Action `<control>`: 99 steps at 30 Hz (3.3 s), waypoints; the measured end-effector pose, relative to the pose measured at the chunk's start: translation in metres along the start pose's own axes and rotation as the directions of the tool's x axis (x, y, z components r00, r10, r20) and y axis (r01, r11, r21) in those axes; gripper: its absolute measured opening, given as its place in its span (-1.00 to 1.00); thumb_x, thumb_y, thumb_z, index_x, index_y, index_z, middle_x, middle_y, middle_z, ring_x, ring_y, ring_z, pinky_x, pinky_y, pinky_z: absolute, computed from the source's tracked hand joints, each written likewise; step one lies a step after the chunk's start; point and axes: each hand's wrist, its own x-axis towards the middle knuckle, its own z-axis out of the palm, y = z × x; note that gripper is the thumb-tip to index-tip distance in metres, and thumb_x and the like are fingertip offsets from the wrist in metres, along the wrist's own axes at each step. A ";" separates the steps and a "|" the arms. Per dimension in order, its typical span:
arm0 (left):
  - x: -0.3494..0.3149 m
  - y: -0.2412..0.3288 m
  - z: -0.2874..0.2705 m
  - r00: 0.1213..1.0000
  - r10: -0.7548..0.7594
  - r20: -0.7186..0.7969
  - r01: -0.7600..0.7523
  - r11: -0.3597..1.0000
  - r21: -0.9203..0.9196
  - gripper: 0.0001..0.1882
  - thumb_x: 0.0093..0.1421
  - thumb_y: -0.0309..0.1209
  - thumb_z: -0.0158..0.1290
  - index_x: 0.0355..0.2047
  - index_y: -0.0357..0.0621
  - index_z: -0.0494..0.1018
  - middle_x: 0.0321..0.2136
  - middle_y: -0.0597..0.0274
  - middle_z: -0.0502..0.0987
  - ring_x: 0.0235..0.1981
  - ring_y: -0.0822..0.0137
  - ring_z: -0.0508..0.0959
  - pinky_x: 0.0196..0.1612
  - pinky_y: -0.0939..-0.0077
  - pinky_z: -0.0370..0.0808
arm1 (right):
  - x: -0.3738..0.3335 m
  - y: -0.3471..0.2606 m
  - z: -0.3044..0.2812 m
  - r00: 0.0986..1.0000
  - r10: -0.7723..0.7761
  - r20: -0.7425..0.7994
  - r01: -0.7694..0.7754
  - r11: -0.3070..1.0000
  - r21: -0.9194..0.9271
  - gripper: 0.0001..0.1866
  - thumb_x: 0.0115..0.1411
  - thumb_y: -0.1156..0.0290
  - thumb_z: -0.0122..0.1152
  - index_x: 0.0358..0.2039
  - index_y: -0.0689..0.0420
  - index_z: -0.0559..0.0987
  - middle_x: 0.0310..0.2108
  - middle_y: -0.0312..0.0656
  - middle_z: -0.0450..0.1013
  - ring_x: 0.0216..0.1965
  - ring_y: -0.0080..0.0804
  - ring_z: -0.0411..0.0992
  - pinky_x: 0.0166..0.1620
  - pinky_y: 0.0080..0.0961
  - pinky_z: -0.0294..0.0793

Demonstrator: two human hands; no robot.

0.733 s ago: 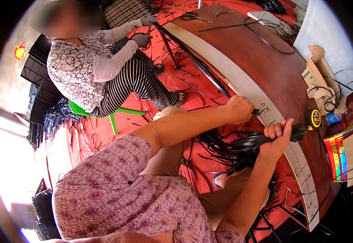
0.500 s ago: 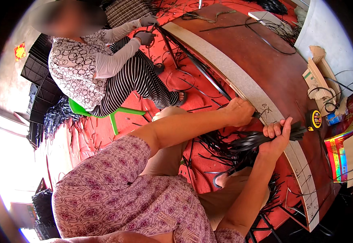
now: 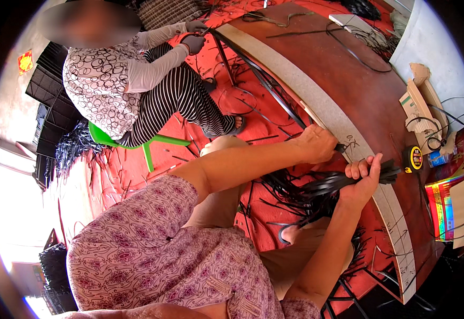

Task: The person sits on the floor and repeatedly cuts black cables into short segments using a knife against a wooden board. They gather the cut pieces into a pile on the floor. Another person sits nearby, also working with cables.

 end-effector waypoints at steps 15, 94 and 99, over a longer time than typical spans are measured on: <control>0.028 0.010 -0.029 0.933 -0.201 0.299 0.302 -0.016 -0.953 -0.50 0.34 -0.11 -0.28 -0.23 -0.27 0.53 -0.41 0.11 0.56 -0.50 0.37 0.46 -0.42 0.54 0.39 | -0.001 0.000 0.029 0.994 -0.096 -0.059 0.053 0.862 -0.504 -0.86 0.08 0.41 0.32 -0.44 0.13 0.50 -0.69 -0.45 0.20 -0.72 -0.71 0.10 -0.64 -0.65 0.05; 0.012 0.018 0.024 0.997 0.054 0.048 -0.053 0.998 -0.023 -0.81 -0.02 -0.34 -0.01 -0.52 -0.17 0.55 -0.54 -0.02 0.57 -0.43 0.04 0.61 -0.38 0.21 0.52 | -0.005 -0.022 0.016 0.982 -0.179 -0.059 0.156 0.950 -0.272 -0.55 0.16 0.13 0.24 -0.68 0.00 0.23 -0.76 -0.43 0.06 -0.77 -0.64 0.02 -0.66 -0.64 0.11; 0.005 0.019 0.018 0.996 0.039 0.074 -0.039 0.999 -0.008 -0.80 -0.03 -0.32 0.01 -0.50 -0.15 0.55 -0.51 -0.02 0.58 -0.38 0.05 0.60 -0.33 0.21 0.50 | -0.017 -0.018 0.016 0.984 -0.174 -0.047 0.153 0.946 -0.285 -0.56 0.17 0.13 0.23 -0.67 -0.01 0.23 -0.75 -0.43 0.06 -0.77 -0.66 0.02 -0.65 -0.65 0.10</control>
